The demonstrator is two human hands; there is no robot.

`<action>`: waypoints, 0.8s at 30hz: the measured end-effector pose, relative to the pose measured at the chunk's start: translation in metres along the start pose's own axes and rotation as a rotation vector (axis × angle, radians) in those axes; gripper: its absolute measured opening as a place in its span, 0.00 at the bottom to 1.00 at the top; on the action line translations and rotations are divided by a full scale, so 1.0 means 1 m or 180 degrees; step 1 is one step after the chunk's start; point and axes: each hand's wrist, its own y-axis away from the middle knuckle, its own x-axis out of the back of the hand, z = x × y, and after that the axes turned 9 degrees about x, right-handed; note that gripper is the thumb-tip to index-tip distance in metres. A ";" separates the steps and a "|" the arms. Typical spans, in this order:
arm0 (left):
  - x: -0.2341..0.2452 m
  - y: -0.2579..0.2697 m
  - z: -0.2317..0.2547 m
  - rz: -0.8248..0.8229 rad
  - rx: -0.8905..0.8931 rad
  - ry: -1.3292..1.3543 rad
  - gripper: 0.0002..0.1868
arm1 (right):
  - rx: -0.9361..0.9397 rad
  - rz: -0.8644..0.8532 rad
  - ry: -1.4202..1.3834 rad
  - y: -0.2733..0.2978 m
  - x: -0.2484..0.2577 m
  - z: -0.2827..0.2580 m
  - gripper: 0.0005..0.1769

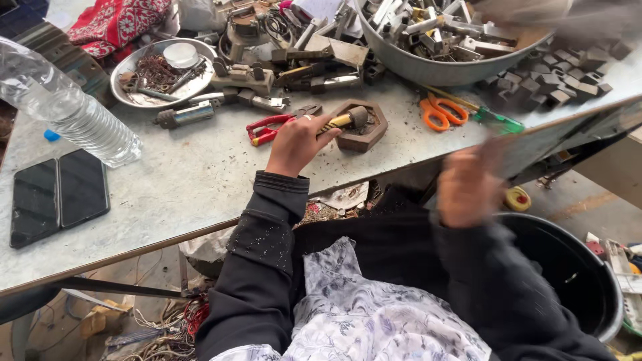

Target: The person uses pliers and a hammer to strike and separate parts of a metal lock held in a wooden block. They then examine the separated components and proceed to hammer another lock body on the same block, separating its parts and inspecting them.

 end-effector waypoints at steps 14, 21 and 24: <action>0.012 0.001 0.012 0.0597 -0.0229 0.0000 0.17 | -0.2343 -0.0632 -0.2813 0.057 -0.010 0.011 0.37; 0.012 0.006 0.016 0.0218 0.0031 0.0032 0.18 | -0.0905 -0.0381 -0.1810 0.027 0.033 -0.009 0.35; 0.013 0.005 0.017 0.0341 -0.0186 -0.0129 0.18 | 0.0537 0.0187 -0.0694 0.016 0.064 -0.021 0.29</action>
